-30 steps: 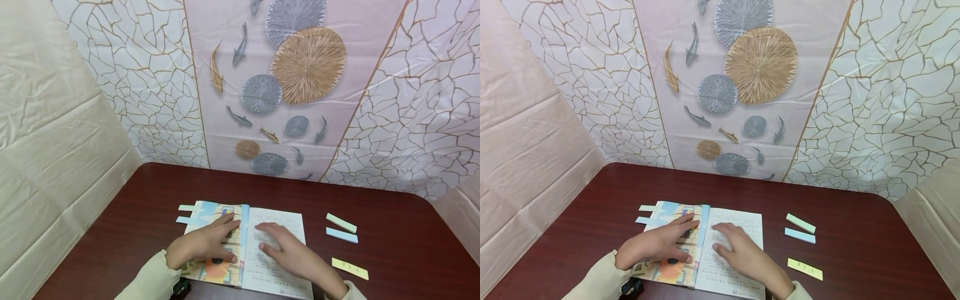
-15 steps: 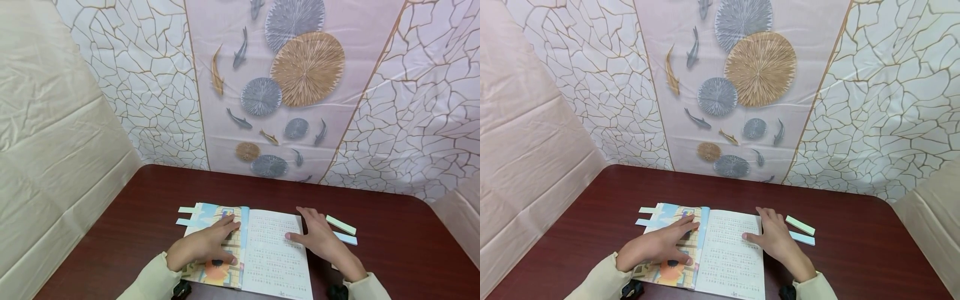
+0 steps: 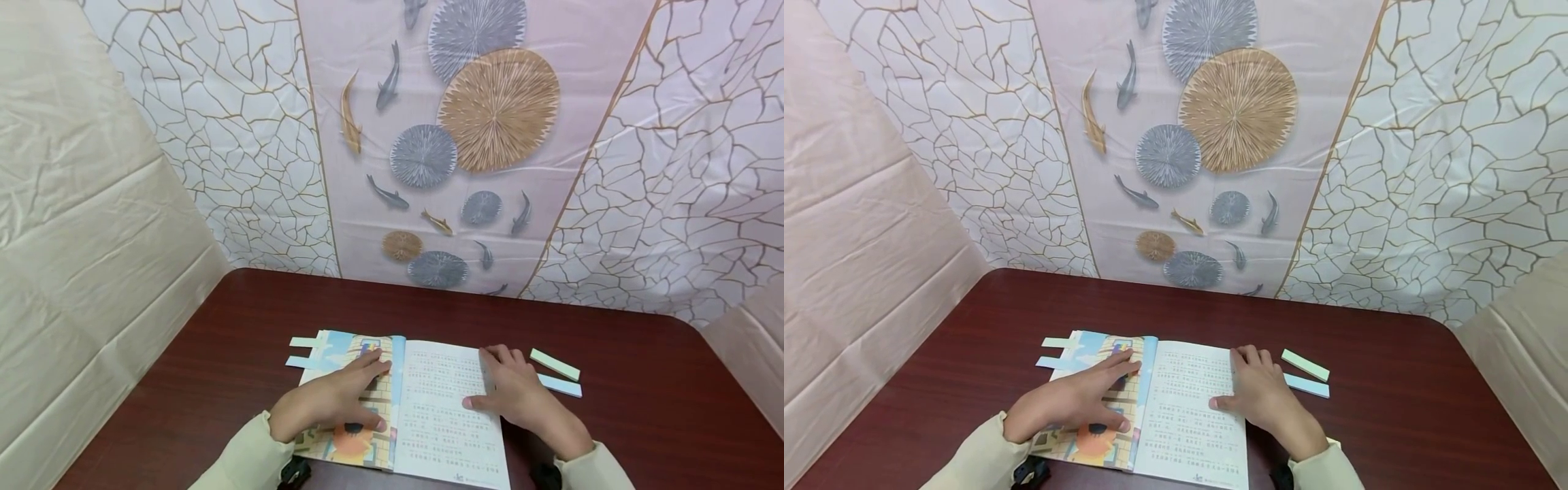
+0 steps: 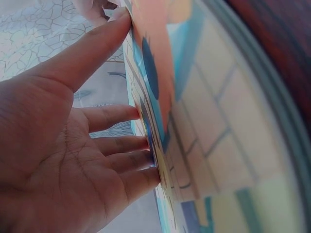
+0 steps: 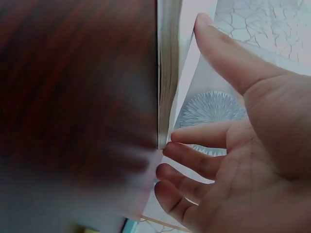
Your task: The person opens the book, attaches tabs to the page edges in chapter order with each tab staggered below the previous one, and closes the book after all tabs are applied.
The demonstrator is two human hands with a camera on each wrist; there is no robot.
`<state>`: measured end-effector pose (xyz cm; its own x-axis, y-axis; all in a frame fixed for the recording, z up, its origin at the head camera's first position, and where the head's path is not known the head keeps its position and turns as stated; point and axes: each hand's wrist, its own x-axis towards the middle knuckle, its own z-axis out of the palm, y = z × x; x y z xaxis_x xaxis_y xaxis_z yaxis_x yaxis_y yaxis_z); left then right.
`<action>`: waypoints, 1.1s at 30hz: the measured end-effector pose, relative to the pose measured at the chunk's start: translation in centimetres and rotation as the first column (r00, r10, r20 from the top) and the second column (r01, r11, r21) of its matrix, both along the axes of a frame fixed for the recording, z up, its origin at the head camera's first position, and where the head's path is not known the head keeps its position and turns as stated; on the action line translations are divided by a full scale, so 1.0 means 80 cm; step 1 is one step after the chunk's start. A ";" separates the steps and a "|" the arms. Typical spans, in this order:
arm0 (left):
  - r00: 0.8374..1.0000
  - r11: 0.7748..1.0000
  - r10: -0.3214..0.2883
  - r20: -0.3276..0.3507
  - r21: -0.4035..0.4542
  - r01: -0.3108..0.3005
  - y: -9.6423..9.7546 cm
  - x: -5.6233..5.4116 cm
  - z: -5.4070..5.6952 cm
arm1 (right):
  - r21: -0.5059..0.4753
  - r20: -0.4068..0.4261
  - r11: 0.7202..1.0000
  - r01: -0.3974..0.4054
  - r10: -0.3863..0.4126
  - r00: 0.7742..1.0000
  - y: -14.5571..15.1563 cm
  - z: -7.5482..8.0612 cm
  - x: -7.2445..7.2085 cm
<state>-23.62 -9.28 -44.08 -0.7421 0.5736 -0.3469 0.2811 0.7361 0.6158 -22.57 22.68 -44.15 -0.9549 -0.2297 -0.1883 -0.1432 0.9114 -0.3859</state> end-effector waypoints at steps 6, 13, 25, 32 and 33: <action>1.000 1.000 -0.006 -0.004 -0.003 0.006 -0.001 0.000 -0.002 | 0.162 0.009 0.987 -0.002 0.000 1.000 -0.013 0.003 0.006; 1.000 1.000 -0.016 -0.002 0.015 0.016 -0.002 0.001 -0.005 | 0.181 -0.030 0.983 0.007 -0.002 1.000 -0.019 0.003 0.015; 1.000 1.000 -0.008 0.016 0.021 0.007 -0.001 0.002 -0.003 | -0.081 -0.044 0.996 0.034 -0.038 0.998 -0.028 0.012 0.017; 1.000 0.999 -0.016 0.018 0.039 0.015 -0.003 0.003 -0.001 | -0.323 -0.100 0.938 0.127 -0.167 0.981 -0.024 0.025 0.016; 1.000 0.999 -0.018 0.018 0.043 0.017 -0.003 0.003 -0.001 | -0.359 -0.102 0.923 0.142 -0.190 0.977 -0.023 0.027 0.015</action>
<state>-23.38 -9.51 -44.15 -0.7257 0.6010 -0.3349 0.2820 0.7039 0.6520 -21.34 20.83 -41.99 -0.9956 -0.0939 0.0050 -0.0730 0.7383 -0.6705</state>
